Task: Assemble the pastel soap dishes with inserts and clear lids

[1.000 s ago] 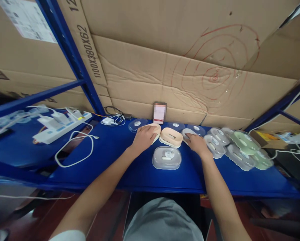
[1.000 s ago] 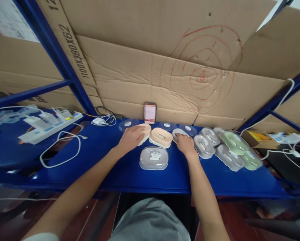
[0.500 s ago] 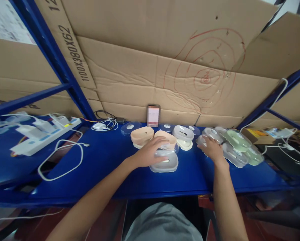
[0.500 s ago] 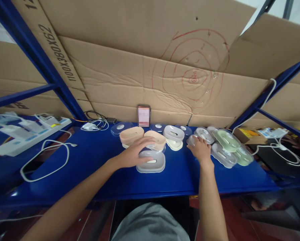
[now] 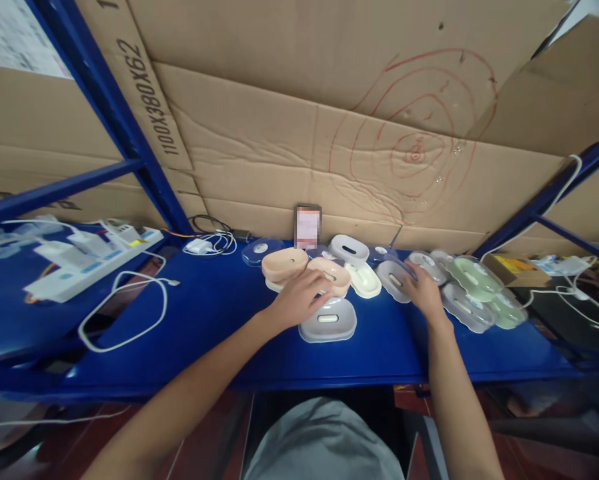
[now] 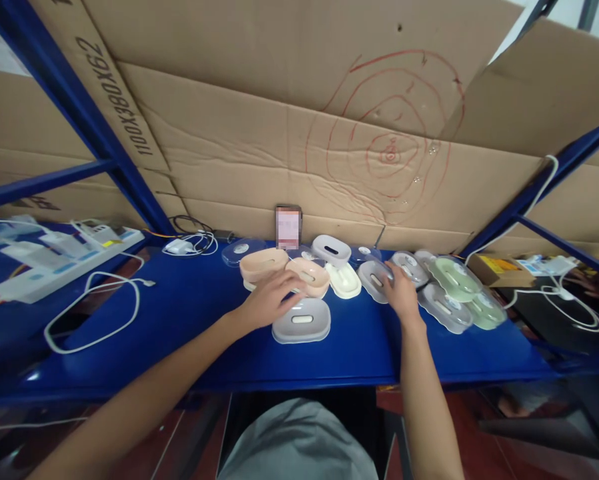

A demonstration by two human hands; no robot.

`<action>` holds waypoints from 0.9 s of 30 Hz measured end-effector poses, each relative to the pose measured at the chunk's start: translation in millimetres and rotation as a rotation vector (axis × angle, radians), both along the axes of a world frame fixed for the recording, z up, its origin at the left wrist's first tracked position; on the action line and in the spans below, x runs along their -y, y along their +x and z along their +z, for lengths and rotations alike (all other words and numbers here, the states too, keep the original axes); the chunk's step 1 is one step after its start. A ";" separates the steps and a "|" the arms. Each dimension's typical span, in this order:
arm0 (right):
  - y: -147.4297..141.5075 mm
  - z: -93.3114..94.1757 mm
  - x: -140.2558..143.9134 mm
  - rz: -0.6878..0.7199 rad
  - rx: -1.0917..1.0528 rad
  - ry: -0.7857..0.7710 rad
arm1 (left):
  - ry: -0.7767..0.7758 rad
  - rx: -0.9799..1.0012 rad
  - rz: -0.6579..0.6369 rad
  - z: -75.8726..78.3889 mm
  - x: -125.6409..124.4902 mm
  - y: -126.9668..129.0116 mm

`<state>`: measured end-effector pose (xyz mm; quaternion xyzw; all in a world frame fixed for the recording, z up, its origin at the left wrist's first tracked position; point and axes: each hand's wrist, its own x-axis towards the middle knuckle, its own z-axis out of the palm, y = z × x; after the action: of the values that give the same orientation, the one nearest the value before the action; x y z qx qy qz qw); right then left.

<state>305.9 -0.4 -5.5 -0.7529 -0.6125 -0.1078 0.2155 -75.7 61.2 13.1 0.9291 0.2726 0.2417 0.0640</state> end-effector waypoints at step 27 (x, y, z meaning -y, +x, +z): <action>-47.1 -6.4 17.1 -0.084 0.075 -0.061 | 0.124 -0.103 -0.284 -12.9 35.4 15.1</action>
<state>258.8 -17.5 -11.9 -0.7796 -0.5909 -0.1261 0.1647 -60.5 25.8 0.2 0.9716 0.1260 0.1987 0.0260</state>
